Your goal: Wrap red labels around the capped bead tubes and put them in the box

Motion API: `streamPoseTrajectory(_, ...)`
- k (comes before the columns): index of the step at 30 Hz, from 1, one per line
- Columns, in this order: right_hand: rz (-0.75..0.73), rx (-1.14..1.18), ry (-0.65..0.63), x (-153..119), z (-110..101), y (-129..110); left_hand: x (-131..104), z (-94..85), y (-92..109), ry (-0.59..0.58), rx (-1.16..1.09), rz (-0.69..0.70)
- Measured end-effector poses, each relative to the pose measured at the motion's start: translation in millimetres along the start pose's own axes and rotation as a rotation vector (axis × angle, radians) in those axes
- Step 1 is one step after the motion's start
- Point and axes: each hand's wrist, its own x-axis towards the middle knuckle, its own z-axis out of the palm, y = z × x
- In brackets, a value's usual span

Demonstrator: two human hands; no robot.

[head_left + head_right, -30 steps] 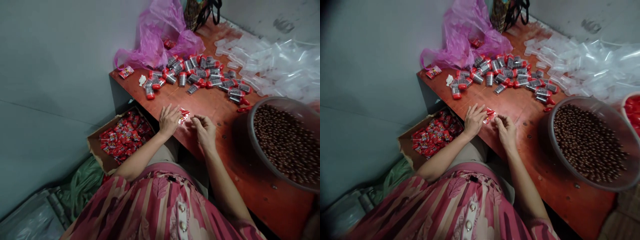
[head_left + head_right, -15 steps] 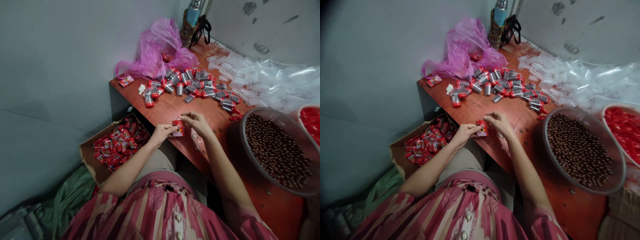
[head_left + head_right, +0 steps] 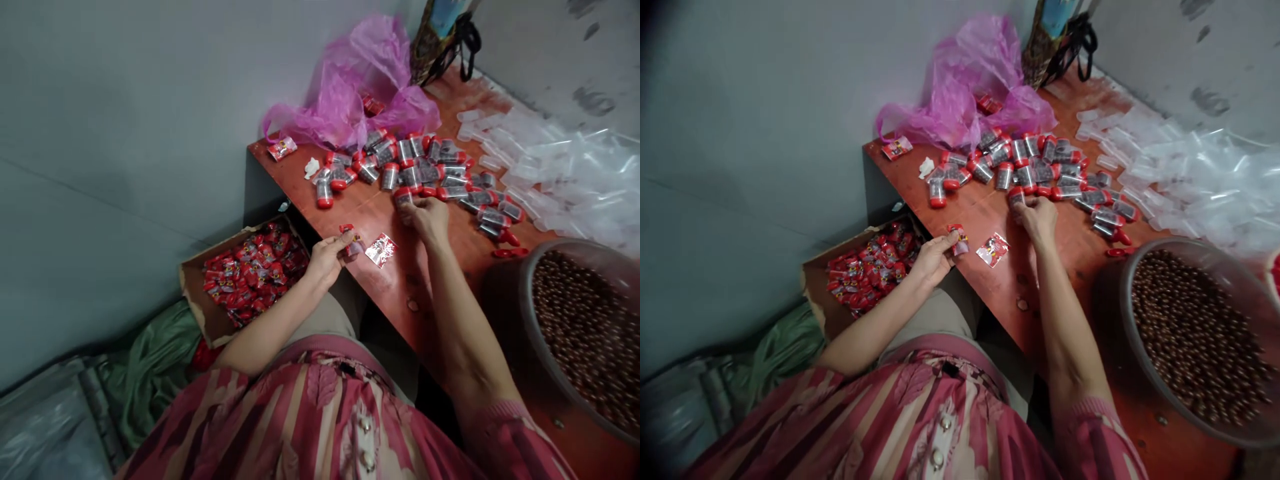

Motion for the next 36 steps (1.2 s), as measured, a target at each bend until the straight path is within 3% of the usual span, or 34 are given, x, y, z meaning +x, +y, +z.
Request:
streamPoseTrajectory(3,0.04,0.04,0.02,-62,-6,-15,0,0.1,0,0.013,-0.121,0.003)
streamPoseTrajectory(7,0.093,0.19,-0.054,-149,-3,-27,0,5.4,-6,0.024,-0.223,0.006)
streamPoseTrajectory(10,0.118,0.26,-0.04,-182,5,-22,-3,12.8,-13,-0.011,-0.23,0.002)
streamPoseTrajectory(17,0.115,0.277,0.034,-187,6,-10,-23,29.9,-24,-0.105,-0.134,0.054)
streamPoseTrajectory(21,0.112,0.329,-0.009,-187,1,-7,-28,31.0,-24,-0.196,-0.036,0.064)
streamPoseTrajectory(24,0.052,0.285,0.058,-189,1,-1,-28,30.4,-25,-0.277,0.032,0.004)
streamPoseTrajectory(29,-0.038,0.151,0.136,-192,1,6,-27,29.9,-26,-0.315,0.088,-0.019)
streamPoseTrajectory(36,0.212,0.542,-0.087,-185,-3,1,-27,30.9,-19,-0.433,0.167,-0.018)
